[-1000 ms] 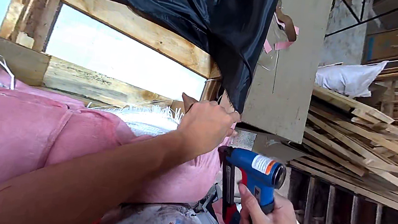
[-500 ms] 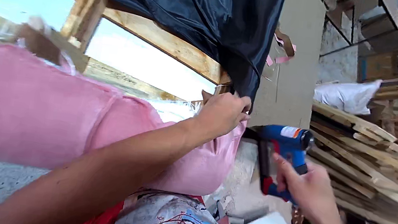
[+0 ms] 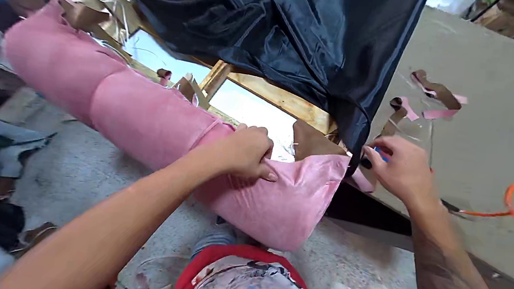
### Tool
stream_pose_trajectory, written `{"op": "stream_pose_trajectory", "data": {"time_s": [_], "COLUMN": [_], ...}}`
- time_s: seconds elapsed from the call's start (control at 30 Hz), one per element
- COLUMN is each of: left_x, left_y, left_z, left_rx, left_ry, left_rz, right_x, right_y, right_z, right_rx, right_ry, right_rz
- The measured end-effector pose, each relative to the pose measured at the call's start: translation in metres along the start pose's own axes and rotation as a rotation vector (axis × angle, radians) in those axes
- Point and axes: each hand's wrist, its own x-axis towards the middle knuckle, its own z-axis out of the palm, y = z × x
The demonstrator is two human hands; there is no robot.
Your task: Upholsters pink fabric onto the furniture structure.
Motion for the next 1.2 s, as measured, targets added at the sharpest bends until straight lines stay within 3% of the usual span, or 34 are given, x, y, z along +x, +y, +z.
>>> {"op": "stream_pose_trajectory", "data": {"time_s": [0.1, 0.2, 0.3, 0.37, 0.47, 0.57, 0.67, 0.73, 0.83, 0.9, 0.97, 1.0, 1.07, 1.13, 1.2], "left_x": [0.014, 0.020, 0.024, 0.019, 0.007, 0.021, 0.049, 0.064, 0.064, 0.077, 0.091, 0.093, 0.094, 0.099, 0.106], "left_y": [0.013, 0.027, 0.028, 0.019, 0.003, 0.001, -0.005, -0.007, 0.000, -0.001, -0.008, -0.010, -0.015, -0.018, -0.019], "left_z": [-0.015, -0.024, -0.017, 0.000, 0.042, 0.065, 0.079, 0.075, 0.053, 0.035, 0.027, 0.026, 0.023, 0.017, 0.012], "left_rx": [-0.002, -0.016, 0.052, 0.127, 0.233, 0.161, 0.096, 0.090, 0.020, -0.063, -0.115, -0.129, -0.121, -0.101, -0.057], "left_ry": [-0.020, -0.107, -0.148, 0.069, 0.586, 0.882, 0.995, 0.878, 0.453, 0.178, 0.016, -0.039, -0.100, -0.135, -0.192], "left_rz": [0.065, 0.077, 0.055, 0.197, 0.410, 0.300, 0.123, -0.017, -0.202, -0.254, -0.248, -0.247, -0.213, -0.160, -0.115], "right_x": [0.010, 0.034, 0.049, 0.051, 0.042, 0.023, 0.011, 0.015, 0.016, 0.016, 0.014, 0.009, -0.006, -0.012, -0.008], "right_y": [-0.090, -0.109, -0.105, -0.099, -0.090, -0.092, -0.104, -0.109, -0.112, -0.081, -0.010, 0.032, 0.107, 0.142, 0.157], "right_z": [-0.009, 0.018, 0.025, 0.034, 0.064, 0.082, 0.096, 0.104, 0.095, 0.064, 0.036, 0.033, 0.046, 0.073, 0.091], "right_rx": [0.348, 0.234, 0.206, 0.278, 0.391, 0.511, 0.484, 0.406, 0.496, 0.502, 0.296, 0.184, 0.068, 0.023, -0.092], "right_ry": [-0.198, -0.464, -0.534, -0.494, -0.312, 0.001, 0.197, 0.236, 0.252, 0.332, 0.394, 0.351, 0.047, -0.205, -0.226], "right_rz": [-0.405, -0.478, -0.491, -0.582, -0.757, -0.711, -0.409, -0.287, -0.229, -0.031, 0.266, 0.381, 0.443, 0.420, 0.388]}}
